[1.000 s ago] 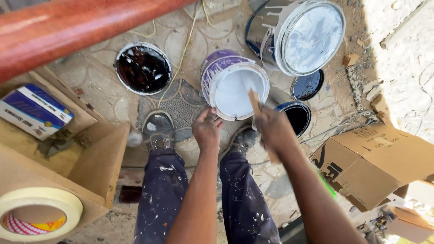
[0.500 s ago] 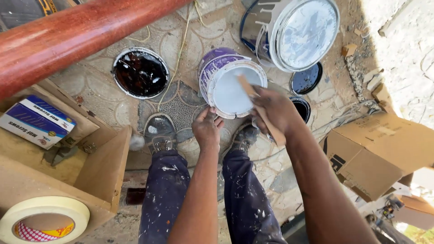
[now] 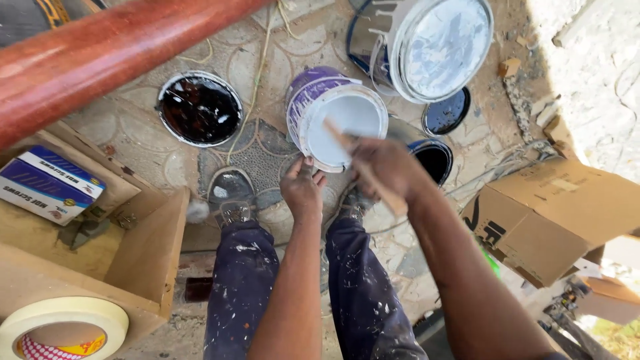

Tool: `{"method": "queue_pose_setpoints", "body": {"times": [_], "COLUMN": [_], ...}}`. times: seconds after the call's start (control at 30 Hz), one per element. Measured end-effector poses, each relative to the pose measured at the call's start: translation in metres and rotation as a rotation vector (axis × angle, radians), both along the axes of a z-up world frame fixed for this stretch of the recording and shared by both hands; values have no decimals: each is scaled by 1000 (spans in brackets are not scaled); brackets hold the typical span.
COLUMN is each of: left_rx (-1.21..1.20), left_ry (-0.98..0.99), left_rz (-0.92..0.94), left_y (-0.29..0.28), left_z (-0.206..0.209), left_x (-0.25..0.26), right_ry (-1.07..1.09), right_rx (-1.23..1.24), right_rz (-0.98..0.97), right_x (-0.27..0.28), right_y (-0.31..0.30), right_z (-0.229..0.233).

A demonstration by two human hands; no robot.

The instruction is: The person opens a can of black paint and pours a small amount into a can of white paint. They then use a wooden stick to stir the mixture, blending the black and white paints together.

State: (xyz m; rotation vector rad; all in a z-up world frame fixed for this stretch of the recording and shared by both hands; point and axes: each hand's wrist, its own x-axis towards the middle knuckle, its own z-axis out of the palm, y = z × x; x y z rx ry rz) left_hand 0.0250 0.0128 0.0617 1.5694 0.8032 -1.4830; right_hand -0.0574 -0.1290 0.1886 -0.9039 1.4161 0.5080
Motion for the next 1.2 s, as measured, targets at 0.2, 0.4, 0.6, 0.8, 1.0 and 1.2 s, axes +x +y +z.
{"method": "queue_pose_setpoints", "body": {"times": [0.2,0.4,0.6,0.8,1.0,1.2], "left_rx": [4,-18,-53,-29,-73,-73], "left_ry": [-15,9,-8,-10,-30,-110], "left_rz": [21,80,76,78,23,-82], "left_y": [-3,0,6,2,-4,2], "left_z": [-9,-11,-12,-2,13,19], "left_x": [0,-2,0,-2,9,30], "right_ry": [103,200,84,74,304,-93], "right_rx": [-149,-283,-6,39,-298,94], "right_rz": [-169,113,-332,-128,-132,-649], "right_x": [-24,5,-19,4,-18,-48], "right_y": [41,6,-9,1,36,22], "right_z": [-27,13,-18,13,8,29]}}
